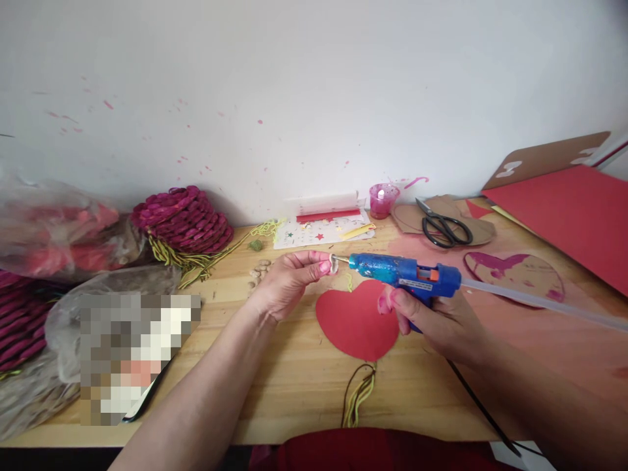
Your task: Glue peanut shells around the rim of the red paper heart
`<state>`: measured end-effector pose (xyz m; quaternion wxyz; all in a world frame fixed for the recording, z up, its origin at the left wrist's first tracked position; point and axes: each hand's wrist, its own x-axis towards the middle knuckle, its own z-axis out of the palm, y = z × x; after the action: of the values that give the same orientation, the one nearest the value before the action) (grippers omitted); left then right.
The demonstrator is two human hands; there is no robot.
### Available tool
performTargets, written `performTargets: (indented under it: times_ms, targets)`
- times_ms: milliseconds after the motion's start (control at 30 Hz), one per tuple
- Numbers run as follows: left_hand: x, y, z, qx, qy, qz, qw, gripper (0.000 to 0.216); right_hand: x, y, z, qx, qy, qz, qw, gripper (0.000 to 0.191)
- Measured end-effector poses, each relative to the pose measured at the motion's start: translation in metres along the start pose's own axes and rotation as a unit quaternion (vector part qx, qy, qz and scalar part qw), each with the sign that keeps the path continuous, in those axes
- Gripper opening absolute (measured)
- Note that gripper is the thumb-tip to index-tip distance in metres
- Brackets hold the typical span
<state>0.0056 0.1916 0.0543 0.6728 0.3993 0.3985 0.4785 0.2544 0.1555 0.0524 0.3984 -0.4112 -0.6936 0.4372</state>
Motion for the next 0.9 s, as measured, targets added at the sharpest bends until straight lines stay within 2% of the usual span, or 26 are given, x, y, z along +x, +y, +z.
performTargets:
  times_ms: [533, 900]
  targets:
    - [-0.0006, 0.0013, 0.0008, 0.006, 0.005, -0.001, 1.000, 0.027, -0.0004, 0.0018, 0.0003, 0.006, 0.000, -0.013, 1.000, 0.036]
    - [-0.0018, 0.0034, 0.0022, 0.026, 0.007, -0.003, 1.000, 0.030, 0.0002, 0.0025, 0.0001, 0.014, 0.002, 0.022, 1.000, 0.040]
